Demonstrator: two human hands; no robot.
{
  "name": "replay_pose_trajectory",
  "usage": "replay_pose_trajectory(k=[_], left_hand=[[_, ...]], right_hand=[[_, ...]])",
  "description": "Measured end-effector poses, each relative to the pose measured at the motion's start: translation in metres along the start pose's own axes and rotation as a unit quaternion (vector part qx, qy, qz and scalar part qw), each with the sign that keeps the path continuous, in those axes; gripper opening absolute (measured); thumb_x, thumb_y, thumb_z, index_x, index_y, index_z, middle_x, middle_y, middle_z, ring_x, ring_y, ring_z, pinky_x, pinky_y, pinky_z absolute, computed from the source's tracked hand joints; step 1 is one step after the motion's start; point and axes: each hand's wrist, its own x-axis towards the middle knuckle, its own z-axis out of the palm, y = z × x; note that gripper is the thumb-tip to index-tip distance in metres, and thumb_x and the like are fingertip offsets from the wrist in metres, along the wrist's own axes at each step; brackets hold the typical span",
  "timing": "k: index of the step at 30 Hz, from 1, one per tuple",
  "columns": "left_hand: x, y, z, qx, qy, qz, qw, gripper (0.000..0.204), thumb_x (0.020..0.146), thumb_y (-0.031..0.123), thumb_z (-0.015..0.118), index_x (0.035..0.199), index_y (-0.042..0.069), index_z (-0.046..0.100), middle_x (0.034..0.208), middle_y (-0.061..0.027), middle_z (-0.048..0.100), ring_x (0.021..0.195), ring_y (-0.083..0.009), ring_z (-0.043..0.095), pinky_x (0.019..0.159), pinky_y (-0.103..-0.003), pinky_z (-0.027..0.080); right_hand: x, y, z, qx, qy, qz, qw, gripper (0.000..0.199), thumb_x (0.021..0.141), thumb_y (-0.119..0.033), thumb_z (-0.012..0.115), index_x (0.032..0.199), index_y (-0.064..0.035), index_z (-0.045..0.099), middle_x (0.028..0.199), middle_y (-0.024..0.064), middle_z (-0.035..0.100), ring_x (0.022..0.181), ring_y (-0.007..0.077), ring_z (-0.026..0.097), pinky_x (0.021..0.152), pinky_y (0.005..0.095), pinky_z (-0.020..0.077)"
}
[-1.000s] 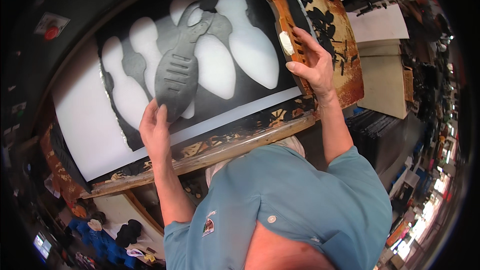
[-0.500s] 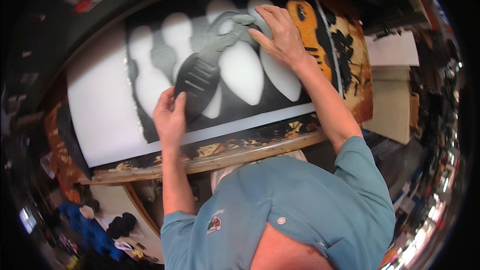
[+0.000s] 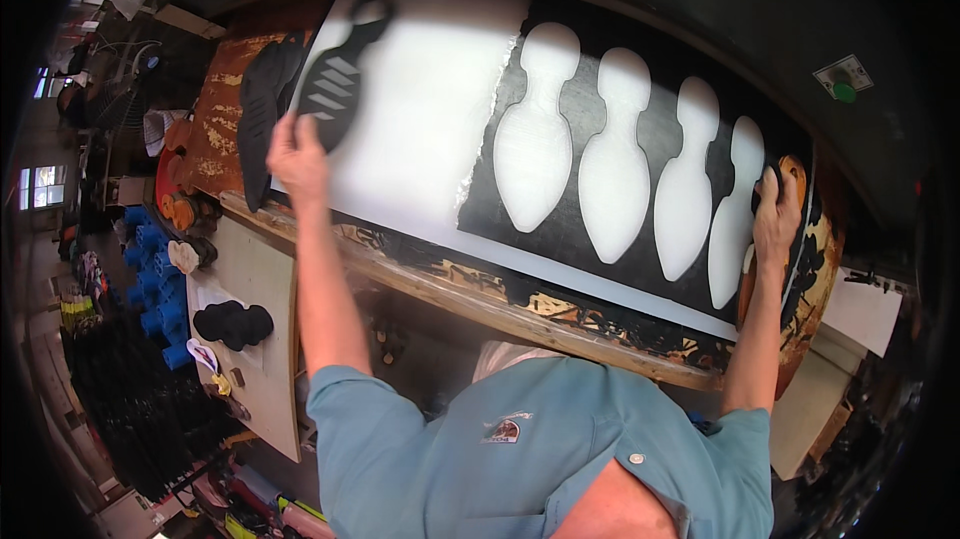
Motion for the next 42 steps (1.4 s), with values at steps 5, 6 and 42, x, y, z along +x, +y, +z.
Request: replay_pose_trajectory(k=[5,6,42], left_hand=[[0.088,-0.128,-0.112,0.352,0.108,-0.097,0.925,0.044,0.100,0.030,0.070,0.135,0.004,0.074,0.135,-0.0183,0.074,0.126,-0.0339,0.070,0.111,-0.044,0.052],[0.105,-0.144,-0.129,0.364,0.079,-0.083,0.924,0.046,0.098,0.039,0.068,0.134,0.011,0.076,0.137,-0.0145,0.074,0.127,-0.0350,0.069,0.111,-0.046,0.052],[-0.181,0.114,0.078,0.030,-0.270,0.227,0.935,0.024,0.106,0.002,0.065,0.127,-0.007,0.072,0.129,-0.0201,0.073,0.121,-0.0322,0.069,0.109,-0.041,0.052]], right_hand=[[-0.014,0.045,-0.092,-0.124,0.092,0.087,0.984,0.038,0.114,-0.034,0.056,0.126,-0.0013,0.071,0.091,0.0046,0.072,0.080,0.0118,0.064,0.075,0.0292,0.0523],[-0.014,0.052,-0.110,-0.151,0.095,0.059,0.982,0.039,0.113,-0.032,0.056,0.130,-0.0006,0.070,0.099,0.0088,0.073,0.088,0.0165,0.067,0.080,0.0320,0.0535],[-0.103,0.020,-0.103,-0.222,0.037,-0.092,0.970,0.089,0.068,-0.035,0.095,0.145,-0.0025,0.065,0.158,0.0304,0.047,0.140,0.0474,0.050,0.118,0.0492,0.0447]])
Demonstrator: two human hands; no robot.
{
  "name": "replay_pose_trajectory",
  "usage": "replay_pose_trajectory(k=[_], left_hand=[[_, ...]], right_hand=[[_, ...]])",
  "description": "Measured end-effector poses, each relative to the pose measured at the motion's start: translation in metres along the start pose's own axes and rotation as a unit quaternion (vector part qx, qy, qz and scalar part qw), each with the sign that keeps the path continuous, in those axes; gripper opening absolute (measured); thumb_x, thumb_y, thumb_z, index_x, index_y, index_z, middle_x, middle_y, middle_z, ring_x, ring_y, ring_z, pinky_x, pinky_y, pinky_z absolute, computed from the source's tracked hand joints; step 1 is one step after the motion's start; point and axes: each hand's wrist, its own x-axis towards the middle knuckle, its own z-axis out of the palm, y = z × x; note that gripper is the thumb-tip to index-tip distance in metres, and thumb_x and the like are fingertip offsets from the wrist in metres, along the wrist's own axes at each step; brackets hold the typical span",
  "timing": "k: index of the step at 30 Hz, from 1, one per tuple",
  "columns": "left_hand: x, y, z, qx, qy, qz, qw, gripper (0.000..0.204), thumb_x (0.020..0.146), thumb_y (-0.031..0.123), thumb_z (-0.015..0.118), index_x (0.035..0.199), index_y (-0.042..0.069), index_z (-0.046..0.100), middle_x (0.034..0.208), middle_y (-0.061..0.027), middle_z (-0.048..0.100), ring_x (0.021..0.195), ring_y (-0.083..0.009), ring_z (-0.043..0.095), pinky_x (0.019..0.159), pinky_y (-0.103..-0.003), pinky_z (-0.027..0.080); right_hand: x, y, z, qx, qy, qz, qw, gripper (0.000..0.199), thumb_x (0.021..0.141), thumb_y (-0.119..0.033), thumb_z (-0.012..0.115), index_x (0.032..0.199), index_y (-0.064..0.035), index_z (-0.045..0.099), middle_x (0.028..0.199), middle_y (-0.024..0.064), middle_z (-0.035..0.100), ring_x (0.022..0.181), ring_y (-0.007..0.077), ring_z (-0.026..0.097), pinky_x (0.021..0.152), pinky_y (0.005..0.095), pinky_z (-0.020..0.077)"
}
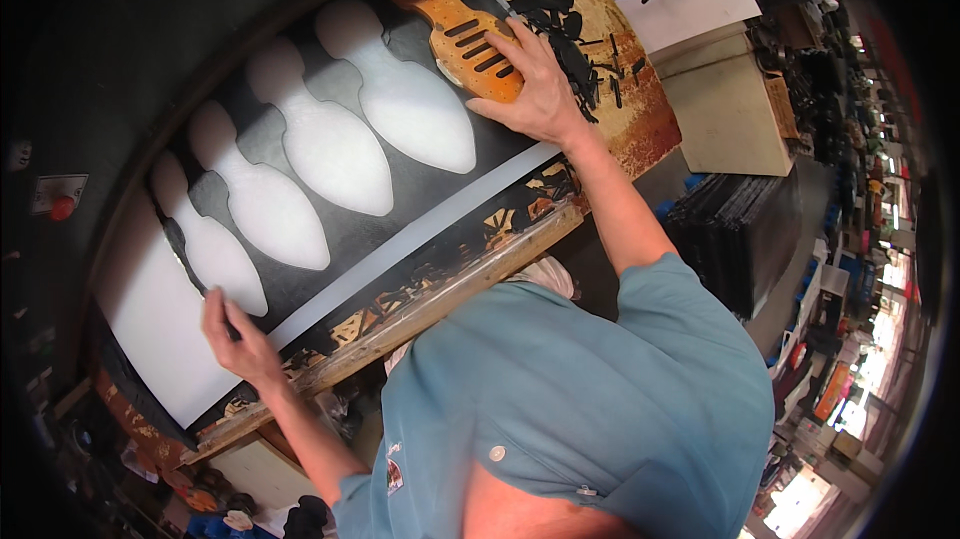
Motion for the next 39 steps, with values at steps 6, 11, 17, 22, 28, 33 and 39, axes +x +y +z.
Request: replay_pose_trajectory(k=[6,11,17,22,28,33,39], left_hand=[[-0.088,0.115,0.028,-0.216,-0.124,0.034,0.968,0.004,0.096,-0.004,0.070,0.095,-0.001,0.073,0.096,-0.0153,0.077,0.086,-0.0282,0.074,0.080,-0.037,0.060],[-0.100,0.120,0.050,-0.113,-0.087,0.108,0.984,0.010,0.091,-0.001,0.077,0.090,0.003,0.068,0.088,-0.0133,0.074,0.072,-0.0333,0.071,0.064,-0.041,0.057],[-0.106,0.116,0.045,-0.076,-0.101,0.097,0.987,0.008,0.096,0.002,0.075,0.091,0.001,0.068,0.085,-0.0170,0.069,0.070,-0.0398,0.067,0.062,-0.045,0.054],[-0.110,0.113,0.044,-0.062,-0.067,0.102,0.991,0.016,0.100,0.008,0.073,0.088,-0.001,0.067,0.084,-0.0183,0.068,0.072,-0.0397,0.066,0.067,-0.046,0.054],[-0.112,0.116,0.046,-0.047,-0.059,0.085,0.994,0.023,0.101,0.016,0.074,0.086,0.000,0.068,0.084,-0.0187,0.069,0.074,-0.0396,0.067,0.069,-0.046,0.053],[-0.109,0.122,0.049,-0.045,-0.070,0.063,0.995,0.027,0.100,0.019,0.077,0.083,-0.001,0.070,0.083,-0.0171,0.070,0.072,-0.0368,0.067,0.068,-0.044,0.053],[-0.109,0.122,0.047,-0.036,-0.077,0.084,0.993,0.026,0.098,0.021,0.079,0.084,0.001,0.071,0.083,-0.0145,0.070,0.072,-0.0346,0.068,0.068,-0.043,0.053]], right_hand=[[-0.016,-0.006,0.013,0.010,0.062,0.014,0.998,0.082,0.072,-0.034,0.095,0.140,0.0013,0.065,0.156,0.0319,0.048,0.135,0.0490,0.052,0.115,0.0513,0.0456],[-0.005,-0.019,-0.003,-0.020,0.045,0.023,0.999,0.077,0.076,-0.034,0.093,0.137,0.0038,0.065,0.150,0.0300,0.053,0.131,0.0469,0.054,0.112,0.0507,0.0469],[0.044,-0.079,-0.046,0.241,0.209,-0.110,0.941,0.011,0.094,-0.011,0.079,0.087,-0.0036,0.075,0.081,0.0079,0.070,0.073,0.0215,0.069,0.066,0.0329,0.0552],[0.060,-0.119,-0.038,0.189,0.201,-0.204,0.939,0.017,0.095,-0.015,0.074,0.084,-0.0039,0.069,0.080,0.0118,0.066,0.069,0.0336,0.065,0.066,0.0439,0.0541],[-0.101,-0.084,-0.040,0.197,0.121,-0.032,0.972,0.018,0.095,-0.013,0.074,0.081,-0.0031,0.068,0.077,0.0122,0.064,0.069,0.0329,0.064,0.064,0.0424,0.0516],[-0.167,-0.070,-0.014,0.068,0.147,-0.081,0.984,0.013,0.090,-0.011,0.078,0.081,-0.0064,0.070,0.075,0.0081,0.065,0.068,0.0334,0.065,0.064,0.0418,0.0519],[-0.161,-0.068,-0.010,0.077,0.142,-0.066,0.985,0.011,0.090,-0.013,0.078,0.083,-0.0080,0.071,0.076,0.0072,0.066,0.069,0.0325,0.067,0.065,0.0422,0.0527]])
